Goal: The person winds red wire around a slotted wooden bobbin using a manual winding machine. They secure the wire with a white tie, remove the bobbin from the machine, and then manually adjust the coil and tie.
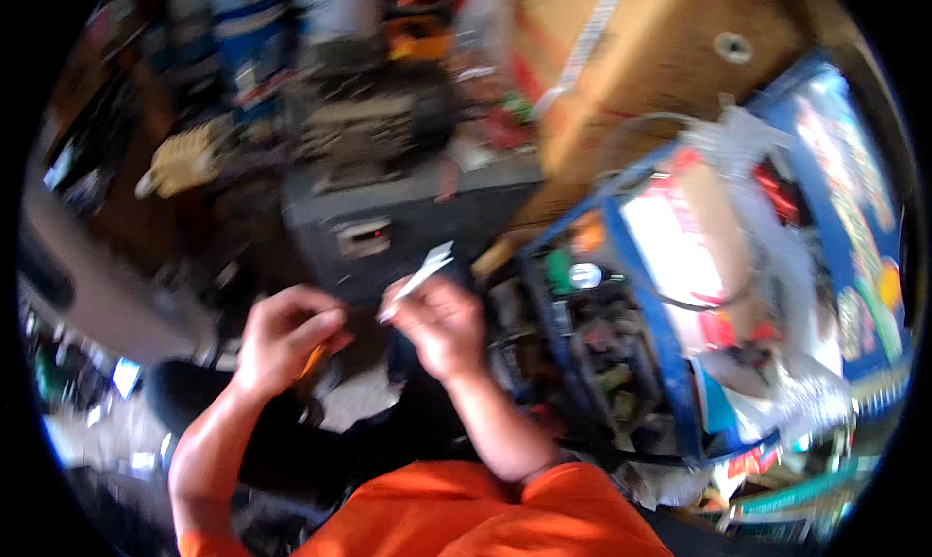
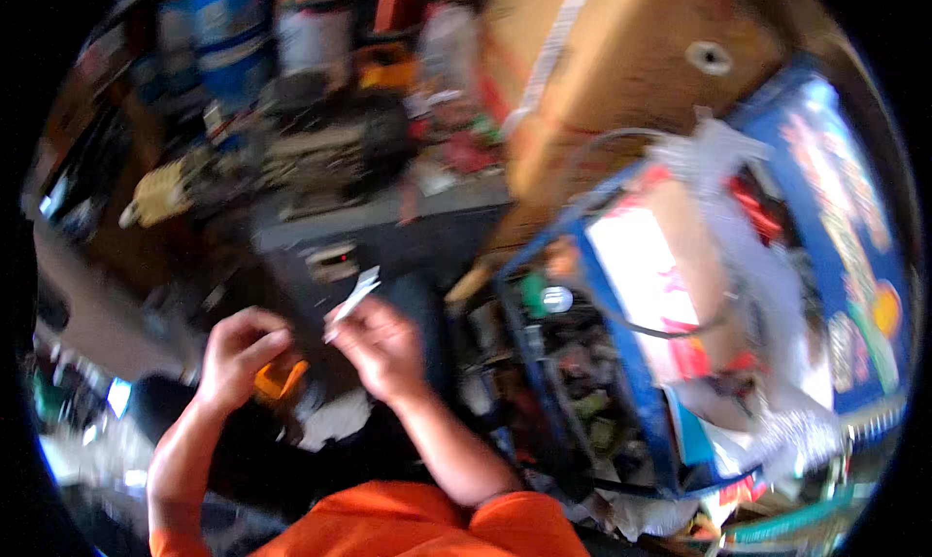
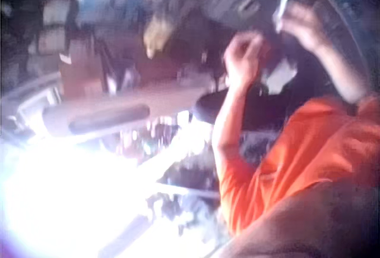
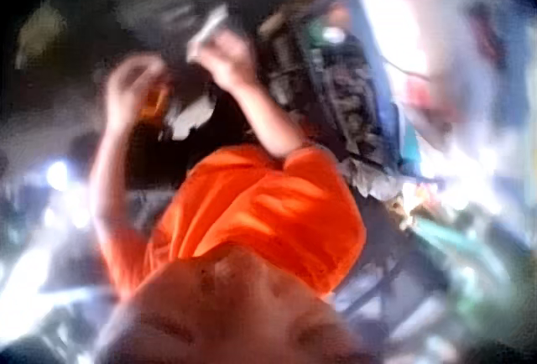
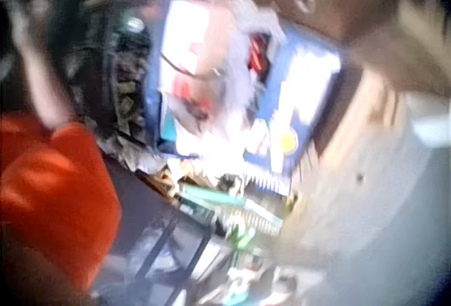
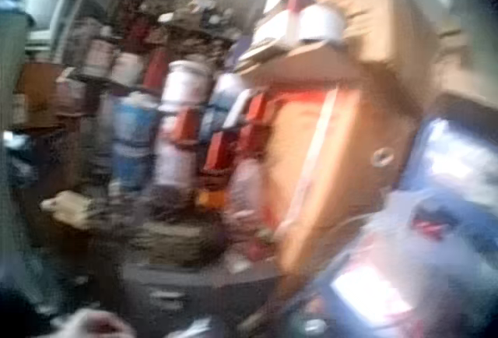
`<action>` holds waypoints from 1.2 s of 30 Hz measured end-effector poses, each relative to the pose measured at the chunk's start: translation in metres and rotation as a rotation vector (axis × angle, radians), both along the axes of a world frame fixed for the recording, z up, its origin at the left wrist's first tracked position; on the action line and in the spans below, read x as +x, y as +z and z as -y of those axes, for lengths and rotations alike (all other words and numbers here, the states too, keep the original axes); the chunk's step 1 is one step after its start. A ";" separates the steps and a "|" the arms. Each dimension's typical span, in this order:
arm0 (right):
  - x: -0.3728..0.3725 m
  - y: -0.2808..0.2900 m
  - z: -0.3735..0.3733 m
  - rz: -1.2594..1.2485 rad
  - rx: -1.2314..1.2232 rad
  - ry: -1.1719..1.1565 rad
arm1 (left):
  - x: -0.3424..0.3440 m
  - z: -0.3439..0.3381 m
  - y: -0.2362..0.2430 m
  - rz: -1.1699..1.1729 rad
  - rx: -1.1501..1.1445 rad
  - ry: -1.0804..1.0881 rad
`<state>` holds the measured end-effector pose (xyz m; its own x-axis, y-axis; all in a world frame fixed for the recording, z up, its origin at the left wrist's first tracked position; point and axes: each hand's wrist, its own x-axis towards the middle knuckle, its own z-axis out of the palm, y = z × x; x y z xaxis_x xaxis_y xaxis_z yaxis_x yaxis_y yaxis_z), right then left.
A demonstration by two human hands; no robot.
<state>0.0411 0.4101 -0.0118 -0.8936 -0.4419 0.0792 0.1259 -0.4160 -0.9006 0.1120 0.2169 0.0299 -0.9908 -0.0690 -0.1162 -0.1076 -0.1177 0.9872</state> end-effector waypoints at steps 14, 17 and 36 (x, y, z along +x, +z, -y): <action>0.003 0.017 0.017 -0.110 -0.076 -0.045 | 0.002 -0.004 -0.008 0.057 0.156 -0.129; 0.004 0.018 0.018 -0.112 -0.091 -0.037 | -0.001 -0.004 -0.005 0.065 0.145 -0.135; 0.007 0.025 0.018 -0.174 0.237 0.103 | -0.002 0.001 -0.005 0.111 0.109 -0.079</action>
<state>0.0477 0.3922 0.0128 -0.8254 -0.5535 0.1112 -0.0083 -0.1850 -0.9827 0.1103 0.2155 0.0250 -0.9734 0.0280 -0.2273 -0.2280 -0.2104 0.9507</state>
